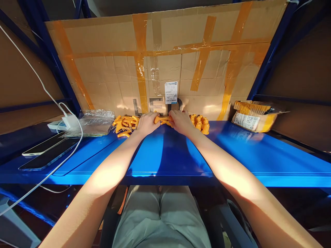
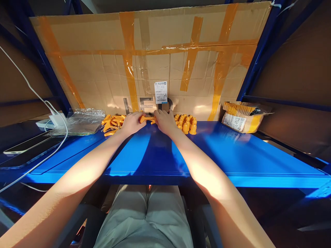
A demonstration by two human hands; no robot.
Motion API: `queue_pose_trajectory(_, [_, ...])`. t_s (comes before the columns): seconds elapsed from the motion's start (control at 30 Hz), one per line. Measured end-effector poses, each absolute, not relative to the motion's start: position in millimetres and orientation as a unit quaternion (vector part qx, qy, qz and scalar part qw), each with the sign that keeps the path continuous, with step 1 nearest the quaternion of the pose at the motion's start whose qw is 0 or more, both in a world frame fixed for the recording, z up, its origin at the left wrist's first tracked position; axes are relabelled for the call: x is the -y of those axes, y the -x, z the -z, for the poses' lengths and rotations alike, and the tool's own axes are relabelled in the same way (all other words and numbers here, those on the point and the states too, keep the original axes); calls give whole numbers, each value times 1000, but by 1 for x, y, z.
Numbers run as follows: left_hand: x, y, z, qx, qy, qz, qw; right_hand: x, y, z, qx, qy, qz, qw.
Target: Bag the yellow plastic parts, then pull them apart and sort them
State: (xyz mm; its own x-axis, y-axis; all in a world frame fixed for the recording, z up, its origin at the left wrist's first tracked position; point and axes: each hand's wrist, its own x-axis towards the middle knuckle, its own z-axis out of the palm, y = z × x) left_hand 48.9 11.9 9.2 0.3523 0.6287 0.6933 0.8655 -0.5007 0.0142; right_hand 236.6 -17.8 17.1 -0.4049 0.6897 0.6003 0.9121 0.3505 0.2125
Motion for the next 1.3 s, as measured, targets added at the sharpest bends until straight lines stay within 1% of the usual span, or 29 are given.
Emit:
queue_pose_trajectory(0.1, [-12,-48,-10,464,802,331,182,16,-239,-16,802,503,240,215])
queue_pose_trajectory(0.23, [-14,-46,-9,471,800,323,185,12,-241,-12,818,503,205,190])
queue_pose_trajectory(0.33, [-14,-47,-9,473,802,317,182,12,-242,-13,813,509,217,181])
queue_pose_trajectory(0.5, [-11,-49,-10,475,802,317,174,13,-244,-16,797,509,256,202])
queue_pose_trajectory(0.7, [-11,-50,-10,483,800,315,165,12,-245,-16,791,509,262,218])
queue_pose_trajectory(0.9, [-9,-51,-11,481,800,323,156,18,-241,-21,787,524,249,210])
queue_pose_trajectory(1.2, [-17,-33,-13,560,749,331,129,3,-272,-24,717,570,263,304])
queue_pose_trajectory(1.3, [-23,-25,-13,585,725,341,126,-4,-283,-25,698,588,238,333])
